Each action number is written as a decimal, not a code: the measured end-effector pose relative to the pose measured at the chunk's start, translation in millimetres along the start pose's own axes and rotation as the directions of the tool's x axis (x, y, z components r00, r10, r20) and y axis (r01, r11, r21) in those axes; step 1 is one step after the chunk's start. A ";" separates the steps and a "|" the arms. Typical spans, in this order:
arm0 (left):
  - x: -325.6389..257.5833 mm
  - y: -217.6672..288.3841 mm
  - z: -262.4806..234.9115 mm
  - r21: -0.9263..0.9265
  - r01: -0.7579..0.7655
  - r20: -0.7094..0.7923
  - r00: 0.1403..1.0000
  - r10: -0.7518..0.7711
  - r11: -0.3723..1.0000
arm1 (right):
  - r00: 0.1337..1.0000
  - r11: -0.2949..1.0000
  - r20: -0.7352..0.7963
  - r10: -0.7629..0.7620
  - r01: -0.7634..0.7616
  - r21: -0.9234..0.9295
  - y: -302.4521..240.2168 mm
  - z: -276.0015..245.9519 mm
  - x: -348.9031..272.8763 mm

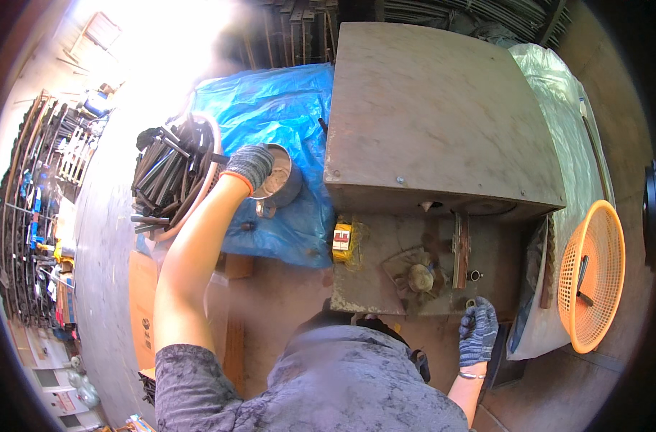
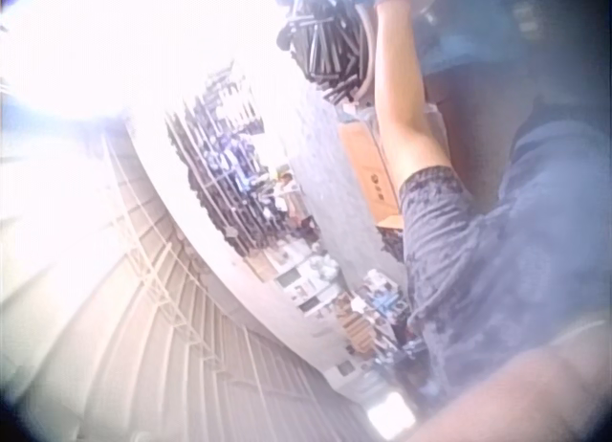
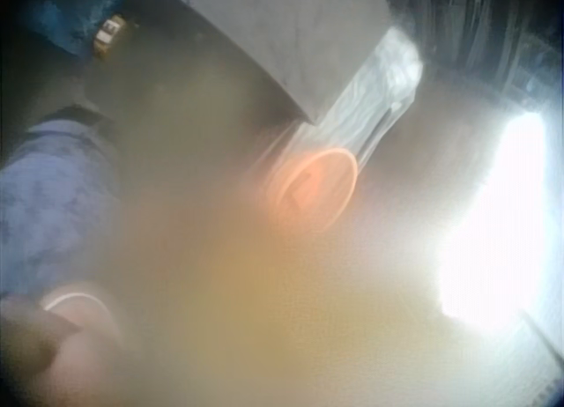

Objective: The person takes metal pipes one at a time and grinds their ends against a rotating wheel in a machine, then dips the end into a container of liquid before placing the pipe into a large white basin.

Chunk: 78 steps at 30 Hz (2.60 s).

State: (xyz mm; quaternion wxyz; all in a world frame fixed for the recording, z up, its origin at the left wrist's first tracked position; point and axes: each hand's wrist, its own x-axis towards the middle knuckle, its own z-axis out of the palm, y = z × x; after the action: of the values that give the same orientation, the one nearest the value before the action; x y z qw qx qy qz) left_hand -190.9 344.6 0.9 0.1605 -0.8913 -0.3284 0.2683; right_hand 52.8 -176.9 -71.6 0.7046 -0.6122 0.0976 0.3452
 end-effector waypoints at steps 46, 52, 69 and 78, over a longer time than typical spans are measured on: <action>-51.6 405.9 -69.3 -0.935 -0.308 -0.302 0.951 -0.058 -0.176 | 0.777 0.419 0.196 -0.599 0.512 -0.750 14.2 10.7 54.0; -14.1 434.3 -49.7 -0.939 0.013 -0.048 0.985 0.166 -0.345 | 0.729 0.108 0.373 -0.574 0.519 -0.848 13.8 28.1 75.8; -17.6 428.0 -67.6 -0.895 0.057 -0.046 0.975 0.219 -0.443 | 0.758 -0.047 0.544 -0.359 0.568 -0.822 -1.0 18.4 112.2; -11.4 435.1 -56.8 -0.898 0.039 -0.063 0.975 0.215 -0.438 | 0.766 0.112 0.552 -0.330 0.612 -0.783 4.2 13.6 120.2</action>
State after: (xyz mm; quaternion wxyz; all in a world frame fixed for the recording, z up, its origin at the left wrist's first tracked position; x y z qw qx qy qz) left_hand 52.2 11.8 -150.3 -0.7151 -0.6105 -0.3358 -0.0558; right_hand 135.6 -120.0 -139.2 0.2830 -0.8518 -0.4112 0.1593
